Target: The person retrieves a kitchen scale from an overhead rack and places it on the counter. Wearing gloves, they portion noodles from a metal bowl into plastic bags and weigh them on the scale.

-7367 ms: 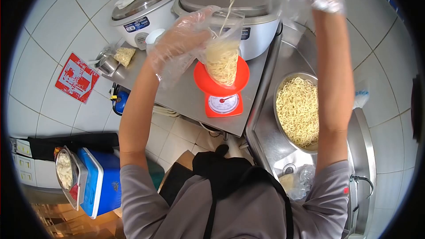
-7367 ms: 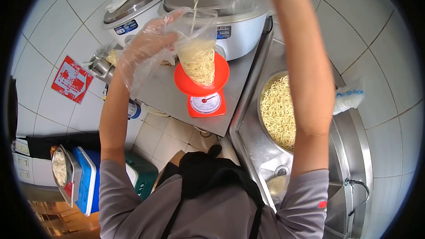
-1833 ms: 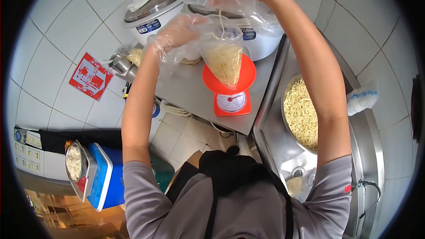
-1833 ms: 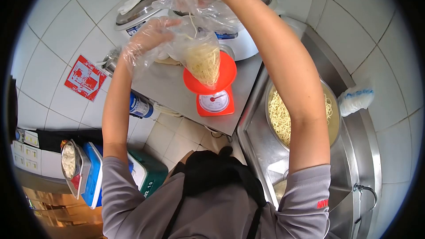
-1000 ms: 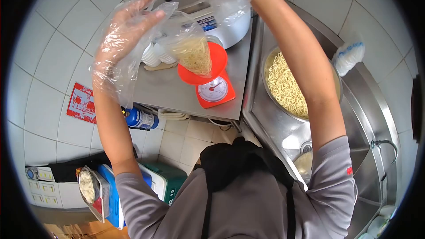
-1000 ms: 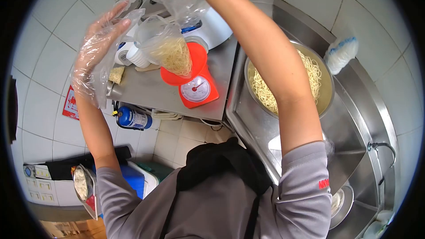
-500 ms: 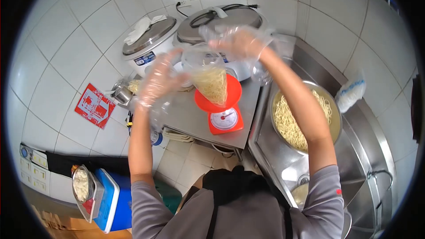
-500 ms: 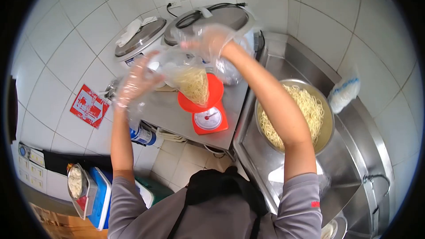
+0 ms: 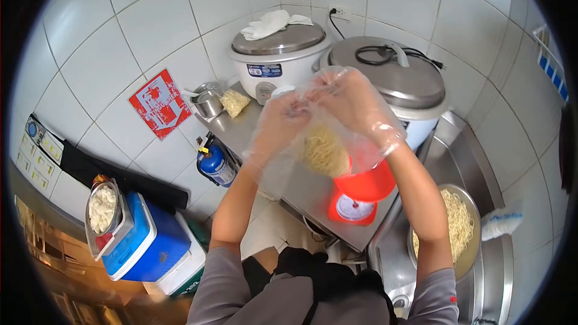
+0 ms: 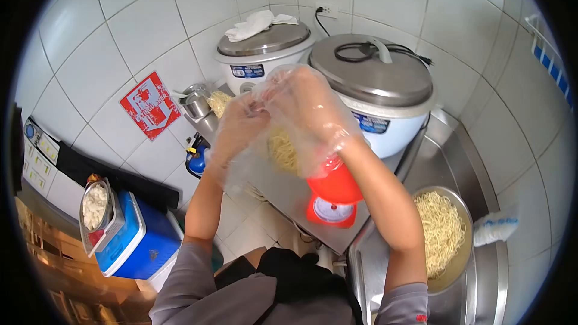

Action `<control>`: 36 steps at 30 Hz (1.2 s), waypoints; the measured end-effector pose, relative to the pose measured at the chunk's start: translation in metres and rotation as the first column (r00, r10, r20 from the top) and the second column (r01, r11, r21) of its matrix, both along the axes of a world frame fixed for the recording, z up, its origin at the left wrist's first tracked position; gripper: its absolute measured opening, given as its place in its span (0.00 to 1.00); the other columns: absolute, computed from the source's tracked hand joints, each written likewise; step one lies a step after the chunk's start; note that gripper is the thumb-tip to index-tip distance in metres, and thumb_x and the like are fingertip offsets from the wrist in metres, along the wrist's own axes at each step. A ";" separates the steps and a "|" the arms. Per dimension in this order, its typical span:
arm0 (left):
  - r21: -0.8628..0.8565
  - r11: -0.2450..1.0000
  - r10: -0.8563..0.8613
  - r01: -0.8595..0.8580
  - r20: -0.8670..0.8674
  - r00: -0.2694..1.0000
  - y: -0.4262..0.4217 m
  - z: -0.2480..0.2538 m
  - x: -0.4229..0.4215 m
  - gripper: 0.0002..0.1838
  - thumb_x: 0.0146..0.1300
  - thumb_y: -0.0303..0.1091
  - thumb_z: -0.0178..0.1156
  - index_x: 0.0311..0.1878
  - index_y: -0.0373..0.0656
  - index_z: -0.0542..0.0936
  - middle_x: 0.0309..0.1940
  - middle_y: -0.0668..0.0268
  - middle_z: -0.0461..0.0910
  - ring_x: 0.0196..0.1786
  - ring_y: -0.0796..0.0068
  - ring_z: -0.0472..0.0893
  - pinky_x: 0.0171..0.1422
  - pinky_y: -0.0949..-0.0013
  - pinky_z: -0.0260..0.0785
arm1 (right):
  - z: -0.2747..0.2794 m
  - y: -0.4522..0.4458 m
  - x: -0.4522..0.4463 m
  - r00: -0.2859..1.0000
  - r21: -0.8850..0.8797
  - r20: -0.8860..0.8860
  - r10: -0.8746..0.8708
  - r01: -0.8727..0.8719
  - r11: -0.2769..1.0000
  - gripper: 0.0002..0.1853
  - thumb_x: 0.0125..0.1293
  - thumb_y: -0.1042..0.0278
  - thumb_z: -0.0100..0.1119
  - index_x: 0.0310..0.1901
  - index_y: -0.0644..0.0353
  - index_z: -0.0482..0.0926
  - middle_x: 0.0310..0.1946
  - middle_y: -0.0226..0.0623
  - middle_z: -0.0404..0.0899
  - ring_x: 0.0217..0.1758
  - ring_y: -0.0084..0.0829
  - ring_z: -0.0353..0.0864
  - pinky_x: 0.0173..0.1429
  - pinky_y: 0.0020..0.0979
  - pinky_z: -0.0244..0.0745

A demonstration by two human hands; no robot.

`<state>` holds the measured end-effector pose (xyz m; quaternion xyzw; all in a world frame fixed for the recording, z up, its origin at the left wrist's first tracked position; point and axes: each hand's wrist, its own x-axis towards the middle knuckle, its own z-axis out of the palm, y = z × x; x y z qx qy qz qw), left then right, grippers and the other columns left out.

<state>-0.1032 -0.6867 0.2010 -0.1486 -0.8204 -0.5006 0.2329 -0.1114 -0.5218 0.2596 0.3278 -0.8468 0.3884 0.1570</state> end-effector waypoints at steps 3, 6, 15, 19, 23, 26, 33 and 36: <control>-0.074 0.990 0.124 -0.117 0.100 0.987 -0.053 -0.014 -0.031 0.08 0.49 0.28 0.56 0.21 0.42 0.67 0.17 0.77 0.65 0.23 0.87 0.64 0.27 0.78 0.58 | 0.000 0.004 -0.003 0.995 -0.202 0.084 -0.055 0.071 0.977 0.18 0.56 0.63 0.60 0.46 0.66 0.78 0.34 0.46 0.79 0.38 0.30 0.77 0.47 0.30 0.71; -0.218 0.950 0.245 -0.222 0.081 0.966 -0.105 -0.048 -0.083 0.06 0.48 0.30 0.56 0.25 0.37 0.72 0.18 0.58 0.70 0.23 0.66 0.71 0.31 0.66 0.65 | -0.002 0.044 0.002 0.962 -0.272 0.212 -0.172 0.228 0.935 0.22 0.57 0.62 0.60 0.52 0.63 0.76 0.39 0.38 0.79 0.41 0.29 0.77 0.49 0.31 0.71; -0.327 0.868 0.340 -0.373 -0.156 0.927 -0.245 -0.138 -0.242 0.15 0.50 0.34 0.64 0.38 0.38 0.76 0.34 0.59 0.78 0.39 0.66 0.77 0.47 0.67 0.68 | -0.091 0.226 0.093 0.541 -0.190 0.549 -0.636 0.823 0.536 0.31 0.63 0.45 0.51 0.60 0.60 0.69 0.45 0.35 0.76 0.35 0.19 0.70 0.35 0.19 0.64; -0.365 0.808 0.383 -0.463 -0.270 0.883 -0.188 -0.094 -0.211 0.40 0.54 0.38 0.64 0.68 0.40 0.56 0.65 0.52 0.60 0.64 0.61 0.65 0.65 0.63 0.57 | -0.164 0.268 0.182 0.733 -0.562 0.530 -0.426 0.680 0.471 0.52 0.50 0.23 0.47 0.69 0.54 0.51 0.65 0.44 0.56 0.53 0.30 0.69 0.44 0.26 0.72; 0.391 0.881 -0.197 0.267 -0.209 0.958 -0.077 -0.076 -0.122 0.46 0.56 0.36 0.62 0.71 0.47 0.43 0.72 0.59 0.39 0.70 0.51 0.51 0.68 0.48 0.53 | -0.180 0.219 0.205 0.806 -0.773 0.482 -0.343 0.575 0.267 0.61 0.38 0.14 0.42 0.71 0.41 0.36 0.70 0.47 0.43 0.67 0.48 0.57 0.55 0.45 0.72; 0.620 0.565 -0.516 0.544 -0.249 0.820 0.001 -0.073 -0.063 0.49 0.53 0.42 0.64 0.71 0.54 0.42 0.72 0.55 0.38 0.70 0.49 0.52 0.63 0.41 0.60 | -0.199 0.213 0.198 0.889 -0.899 0.342 -0.304 0.404 0.170 0.59 0.36 0.14 0.41 0.70 0.35 0.39 0.71 0.45 0.40 0.66 0.53 0.57 0.57 0.51 0.69; 0.653 0.494 -0.780 0.573 0.043 0.624 0.136 -0.082 0.038 0.40 0.57 0.46 0.61 0.67 0.43 0.53 0.63 0.52 0.59 0.60 0.57 0.67 0.51 0.60 0.73 | -0.214 0.192 0.232 0.840 -0.942 0.334 -0.428 0.279 -0.188 0.27 0.63 0.39 0.48 0.58 0.46 0.66 0.50 0.32 0.71 0.47 0.27 0.72 0.45 0.34 0.71; 0.513 0.235 -0.908 0.826 0.420 -0.002 0.187 -0.110 0.080 0.38 0.58 0.48 0.60 0.65 0.41 0.56 0.61 0.53 0.61 0.56 0.60 0.70 0.48 0.64 0.73 | -0.218 0.177 0.271 0.756 -0.920 0.329 -0.566 0.121 -0.373 0.15 0.64 0.51 0.54 0.27 0.52 0.73 0.26 0.29 0.74 0.34 0.24 0.73 0.45 0.31 0.68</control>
